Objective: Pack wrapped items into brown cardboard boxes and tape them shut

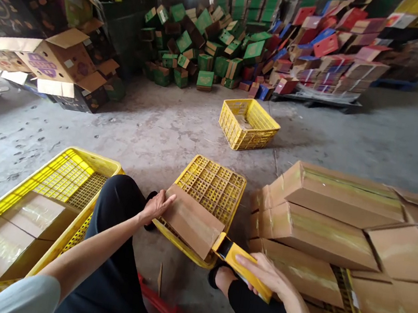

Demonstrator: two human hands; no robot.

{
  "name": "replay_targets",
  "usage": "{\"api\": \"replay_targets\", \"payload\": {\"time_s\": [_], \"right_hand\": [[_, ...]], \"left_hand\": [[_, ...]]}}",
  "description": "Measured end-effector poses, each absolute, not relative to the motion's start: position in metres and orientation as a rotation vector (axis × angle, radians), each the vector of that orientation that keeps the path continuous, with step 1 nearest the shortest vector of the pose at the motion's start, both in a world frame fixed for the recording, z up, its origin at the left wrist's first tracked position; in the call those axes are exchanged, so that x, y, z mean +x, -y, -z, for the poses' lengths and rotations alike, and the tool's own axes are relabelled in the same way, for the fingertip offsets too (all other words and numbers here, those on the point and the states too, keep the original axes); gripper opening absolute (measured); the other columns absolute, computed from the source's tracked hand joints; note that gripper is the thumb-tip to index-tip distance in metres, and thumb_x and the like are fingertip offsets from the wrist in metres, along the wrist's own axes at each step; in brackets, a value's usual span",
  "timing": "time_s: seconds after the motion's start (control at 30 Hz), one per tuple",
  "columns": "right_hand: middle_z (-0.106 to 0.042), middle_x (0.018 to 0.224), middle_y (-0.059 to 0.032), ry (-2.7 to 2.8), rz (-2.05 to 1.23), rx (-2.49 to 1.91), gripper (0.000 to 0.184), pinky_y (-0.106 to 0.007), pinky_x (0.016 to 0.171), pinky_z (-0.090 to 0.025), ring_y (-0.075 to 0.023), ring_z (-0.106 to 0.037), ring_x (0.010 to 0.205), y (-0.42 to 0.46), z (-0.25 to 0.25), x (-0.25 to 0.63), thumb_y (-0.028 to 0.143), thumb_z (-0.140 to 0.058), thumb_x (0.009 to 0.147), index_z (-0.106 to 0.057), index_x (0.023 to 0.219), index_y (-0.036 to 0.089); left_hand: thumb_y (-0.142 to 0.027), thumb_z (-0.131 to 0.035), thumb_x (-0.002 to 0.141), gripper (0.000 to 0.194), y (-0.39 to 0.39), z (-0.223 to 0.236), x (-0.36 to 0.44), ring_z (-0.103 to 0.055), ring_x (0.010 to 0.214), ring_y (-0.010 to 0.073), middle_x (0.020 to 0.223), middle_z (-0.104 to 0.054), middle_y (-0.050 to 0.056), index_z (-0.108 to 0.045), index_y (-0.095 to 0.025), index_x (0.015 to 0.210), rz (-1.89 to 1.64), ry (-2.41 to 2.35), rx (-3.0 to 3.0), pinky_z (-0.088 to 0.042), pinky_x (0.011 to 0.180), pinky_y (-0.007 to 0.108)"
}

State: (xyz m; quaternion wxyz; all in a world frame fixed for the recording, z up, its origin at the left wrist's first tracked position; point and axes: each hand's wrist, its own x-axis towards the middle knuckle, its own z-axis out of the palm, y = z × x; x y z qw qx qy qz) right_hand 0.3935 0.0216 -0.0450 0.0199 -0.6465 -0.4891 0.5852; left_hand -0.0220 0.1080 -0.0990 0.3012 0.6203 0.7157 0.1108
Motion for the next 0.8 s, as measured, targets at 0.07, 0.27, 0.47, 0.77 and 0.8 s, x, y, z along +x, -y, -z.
{"api": "replay_targets", "payload": {"time_s": [0.07,0.27,0.47,0.77,0.8], "right_hand": [[-0.071,0.059,-0.0046,1.474,-1.828,-1.991,0.061,-0.027,0.048,-0.053,-0.0223,-0.070,0.055,-0.021,0.050,0.390,0.084,-0.064,0.075,-0.060,0.082,0.023],[-0.071,0.057,-0.0053,1.526,-1.841,-1.862,0.066,-0.027,0.048,-0.053,-0.0205,-0.069,0.052,-0.028,0.061,0.369,0.087,-0.061,0.075,-0.062,0.080,0.021],[-0.071,0.056,-0.0048,1.552,-1.858,-1.840,0.064,-0.028,0.050,-0.055,-0.0207,-0.068,0.050,-0.037,0.065,0.356,0.085,-0.061,0.076,-0.062,0.081,0.021],[-0.074,0.060,-0.0034,1.582,-1.835,-1.870,0.065,-0.026,0.049,-0.056,-0.0222,-0.073,0.056,-0.030,0.062,0.355,0.082,-0.061,0.080,-0.065,0.087,0.018],[-0.074,0.061,-0.0034,1.590,-1.831,-1.872,0.064,-0.026,0.049,-0.057,-0.0226,-0.074,0.057,-0.029,0.061,0.355,0.082,-0.062,0.080,-0.065,0.087,0.018]], "left_hand": [[-0.076,-0.030,0.101,0.065,-0.113,0.094,-0.022,-0.072,0.114,0.0321,0.127,-0.072,0.015,-0.059,-0.022,0.121,-0.293,-1.913,1.640,-0.054,0.090,0.039],[-0.073,-0.032,0.102,0.063,-0.130,0.089,-0.040,-0.070,0.116,0.0326,0.123,-0.073,0.015,-0.059,-0.020,0.122,-0.304,-1.951,1.637,-0.052,0.096,0.038],[-0.067,-0.033,0.105,0.079,-0.114,0.095,-0.022,-0.022,0.160,0.0349,0.169,-0.031,0.022,-0.030,-0.011,0.161,-0.468,-1.811,2.046,-0.021,0.128,0.052],[-0.079,-0.035,0.098,0.100,-0.039,0.117,0.053,-0.018,0.161,0.0300,0.172,-0.023,0.015,-0.002,-0.017,0.170,-0.287,-0.849,2.690,-0.018,0.131,0.049],[-0.079,-0.034,0.098,0.100,-0.037,0.118,0.054,-0.018,0.161,0.0299,0.172,-0.022,0.015,0.000,-0.017,0.170,-0.282,-0.854,2.701,-0.018,0.131,0.049]]}}
